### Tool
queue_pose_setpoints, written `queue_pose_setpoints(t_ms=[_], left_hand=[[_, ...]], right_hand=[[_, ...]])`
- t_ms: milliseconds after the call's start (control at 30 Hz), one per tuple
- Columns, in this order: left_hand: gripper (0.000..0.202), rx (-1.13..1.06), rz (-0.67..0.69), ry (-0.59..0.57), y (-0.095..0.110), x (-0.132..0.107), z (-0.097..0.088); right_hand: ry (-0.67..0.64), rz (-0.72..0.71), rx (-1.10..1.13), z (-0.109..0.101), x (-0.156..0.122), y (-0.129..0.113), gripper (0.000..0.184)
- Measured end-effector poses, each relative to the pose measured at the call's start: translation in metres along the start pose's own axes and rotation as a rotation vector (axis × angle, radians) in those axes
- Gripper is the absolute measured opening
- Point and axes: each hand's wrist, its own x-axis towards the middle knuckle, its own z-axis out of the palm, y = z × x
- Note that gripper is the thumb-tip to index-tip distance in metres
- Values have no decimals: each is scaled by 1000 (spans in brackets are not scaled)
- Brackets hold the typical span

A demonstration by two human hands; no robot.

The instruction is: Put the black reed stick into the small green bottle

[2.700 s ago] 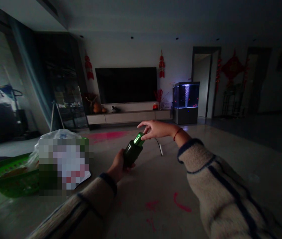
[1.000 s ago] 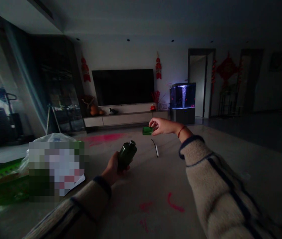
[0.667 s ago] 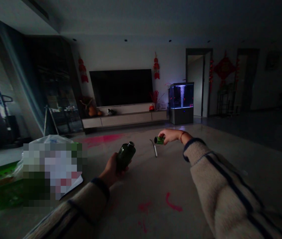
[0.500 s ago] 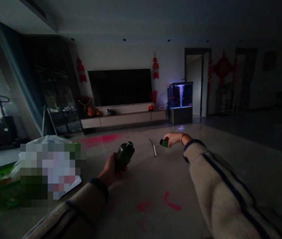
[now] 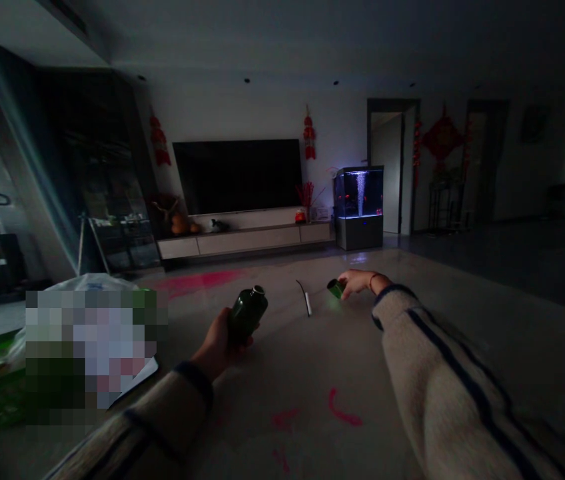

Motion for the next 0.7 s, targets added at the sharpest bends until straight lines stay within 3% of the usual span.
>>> queue_pose_setpoints(t_ms=[167,333,500,700], left_hand=[[44,12,-15,14,1,-2,3],[43,22,7,16,1,-3,5],[44,16,13,2,-1,-1,4],[45,13,27,-3,-2,0,2]], right_hand=[[-28,-51,44,8,4,-19,55],[35,-33,-23,14,7,-30,60],[136,10,-86,16,5,-28,59],[109,69,-163,12,1,-20,52]])
